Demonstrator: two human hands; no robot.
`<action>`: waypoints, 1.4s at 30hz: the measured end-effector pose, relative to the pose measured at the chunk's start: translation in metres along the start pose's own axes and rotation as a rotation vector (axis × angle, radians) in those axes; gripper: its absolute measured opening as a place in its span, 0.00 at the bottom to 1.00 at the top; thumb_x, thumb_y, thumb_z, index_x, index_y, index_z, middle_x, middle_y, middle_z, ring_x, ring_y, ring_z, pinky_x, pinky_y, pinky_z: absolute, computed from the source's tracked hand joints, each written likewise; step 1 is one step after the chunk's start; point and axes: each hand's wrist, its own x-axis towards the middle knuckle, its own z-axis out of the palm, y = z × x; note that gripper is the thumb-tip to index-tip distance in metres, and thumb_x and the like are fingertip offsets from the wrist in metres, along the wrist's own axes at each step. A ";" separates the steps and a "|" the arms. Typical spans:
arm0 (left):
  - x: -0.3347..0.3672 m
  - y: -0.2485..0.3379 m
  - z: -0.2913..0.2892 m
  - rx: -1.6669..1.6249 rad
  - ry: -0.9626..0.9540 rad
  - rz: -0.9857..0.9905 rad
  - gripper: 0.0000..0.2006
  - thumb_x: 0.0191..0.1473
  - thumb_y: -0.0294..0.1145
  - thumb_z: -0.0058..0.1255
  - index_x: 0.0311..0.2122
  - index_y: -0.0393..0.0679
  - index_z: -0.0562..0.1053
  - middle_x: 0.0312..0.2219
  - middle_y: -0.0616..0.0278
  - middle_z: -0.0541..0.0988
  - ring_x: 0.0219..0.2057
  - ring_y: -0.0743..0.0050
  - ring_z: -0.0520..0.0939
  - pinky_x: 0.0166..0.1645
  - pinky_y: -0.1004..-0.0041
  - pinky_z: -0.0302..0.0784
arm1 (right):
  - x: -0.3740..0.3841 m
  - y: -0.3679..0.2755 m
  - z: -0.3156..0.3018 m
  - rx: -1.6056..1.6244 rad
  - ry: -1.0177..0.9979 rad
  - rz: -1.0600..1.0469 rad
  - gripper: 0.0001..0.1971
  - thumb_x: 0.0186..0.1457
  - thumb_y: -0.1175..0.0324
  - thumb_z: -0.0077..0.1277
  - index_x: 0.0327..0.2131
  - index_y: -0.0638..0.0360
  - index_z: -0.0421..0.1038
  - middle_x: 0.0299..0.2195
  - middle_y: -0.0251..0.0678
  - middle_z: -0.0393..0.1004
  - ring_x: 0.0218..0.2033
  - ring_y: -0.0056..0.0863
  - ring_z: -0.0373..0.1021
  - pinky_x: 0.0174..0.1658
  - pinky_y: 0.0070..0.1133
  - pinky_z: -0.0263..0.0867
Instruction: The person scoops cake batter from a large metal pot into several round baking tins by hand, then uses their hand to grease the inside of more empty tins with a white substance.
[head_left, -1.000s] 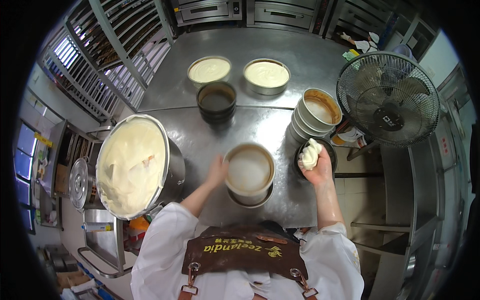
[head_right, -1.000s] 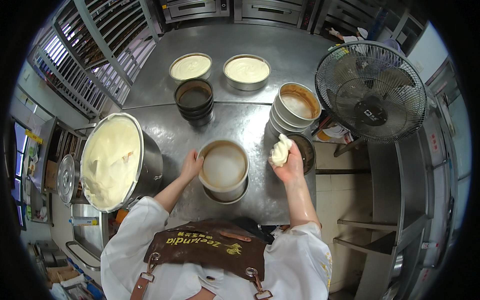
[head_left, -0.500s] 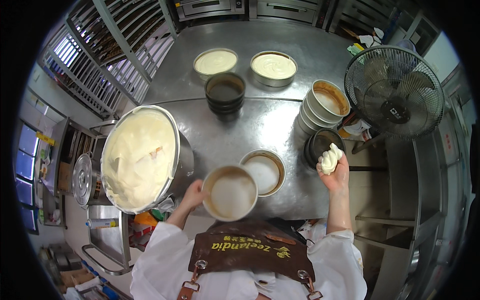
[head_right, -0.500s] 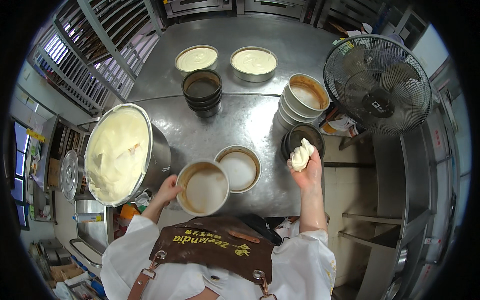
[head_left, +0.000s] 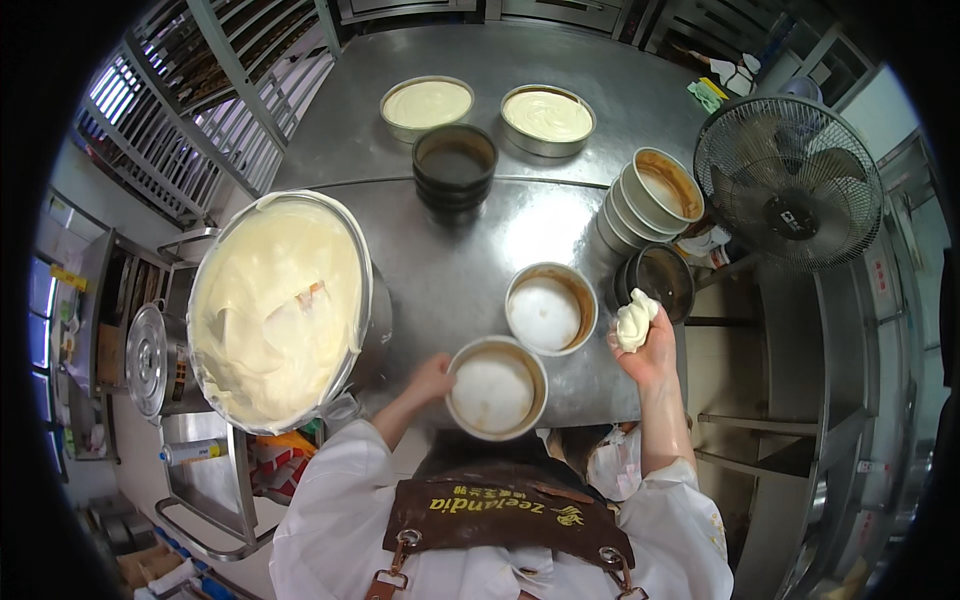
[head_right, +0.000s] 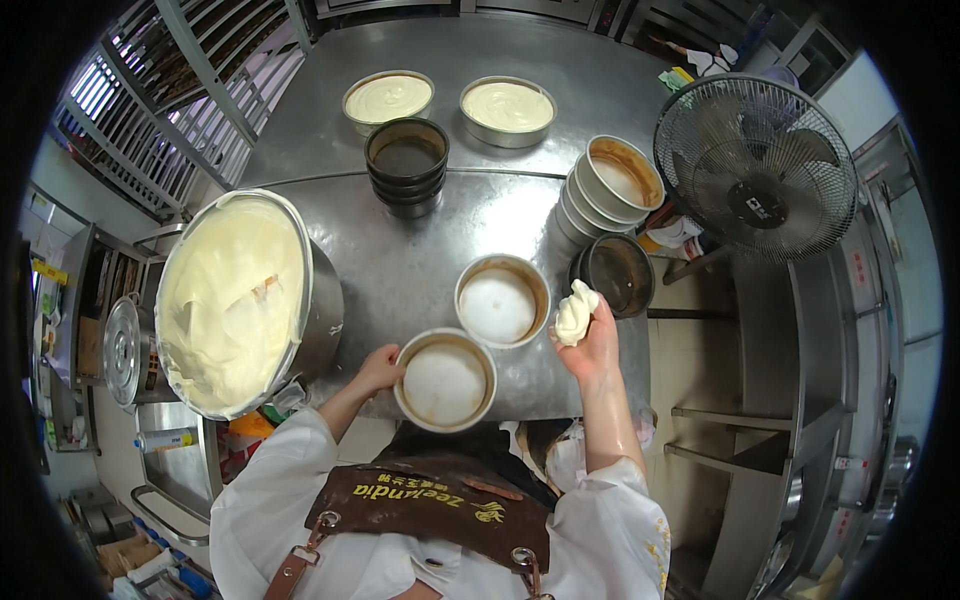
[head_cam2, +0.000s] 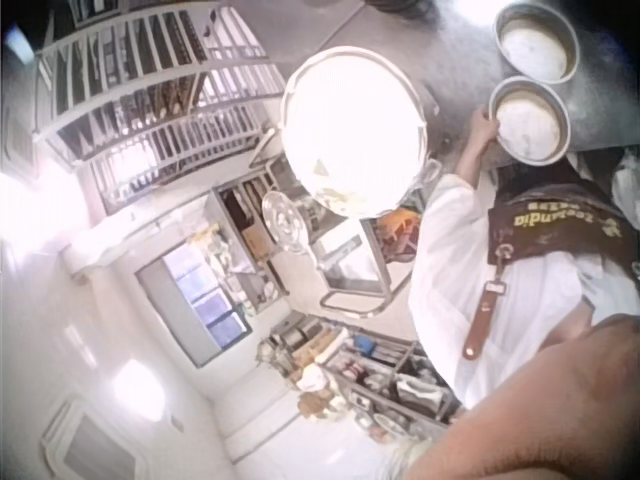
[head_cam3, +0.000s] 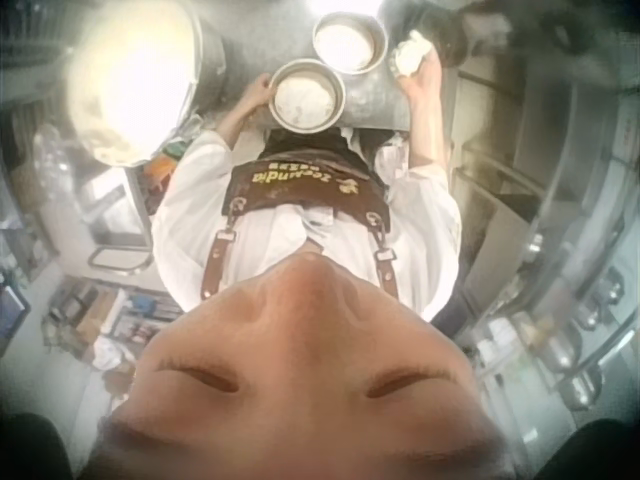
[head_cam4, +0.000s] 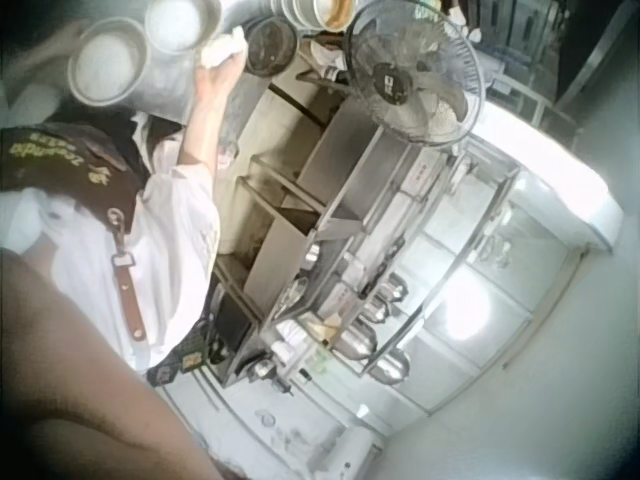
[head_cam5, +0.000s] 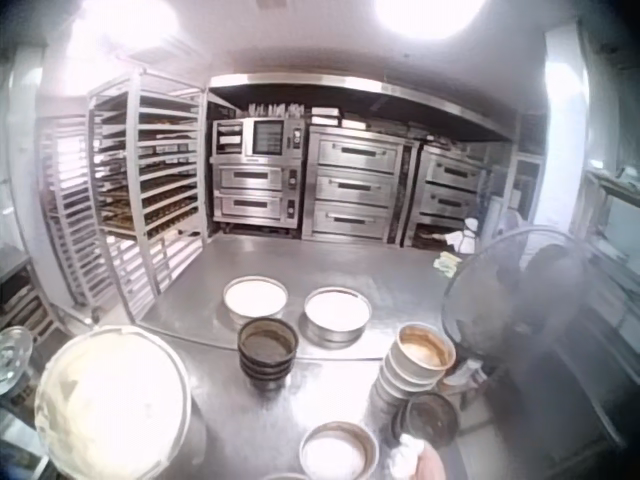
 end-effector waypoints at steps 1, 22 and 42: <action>0.004 0.009 0.005 -0.067 0.036 0.018 0.08 0.37 0.29 0.51 0.22 0.41 0.65 0.16 0.63 0.69 0.17 0.74 0.71 0.17 0.73 0.63 | -0.004 -0.002 0.001 -0.002 0.003 -0.011 0.12 0.56 0.56 0.40 0.31 0.49 0.70 0.23 0.28 0.70 0.24 0.26 0.66 0.26 0.22 0.60; -0.234 -0.092 -0.216 -0.918 0.724 -0.380 0.23 0.59 0.55 0.29 0.28 0.45 0.66 0.20 0.63 0.74 0.23 0.72 0.77 0.24 0.75 0.70 | -0.013 0.180 0.297 -1.716 -1.106 -0.383 0.16 0.49 0.66 0.47 0.40 0.66 0.67 0.24 0.38 0.72 0.26 0.19 0.69 0.29 0.19 0.64; -0.154 -0.029 -0.326 -0.732 0.833 0.293 0.13 0.35 0.17 0.42 0.32 0.35 0.69 0.24 0.64 0.73 0.24 0.81 0.73 0.26 0.81 0.67 | 0.043 0.319 0.394 -2.063 -1.462 -1.102 0.20 0.46 0.76 0.43 0.44 0.47 0.70 0.34 0.39 0.74 0.37 0.39 0.70 0.39 0.30 0.65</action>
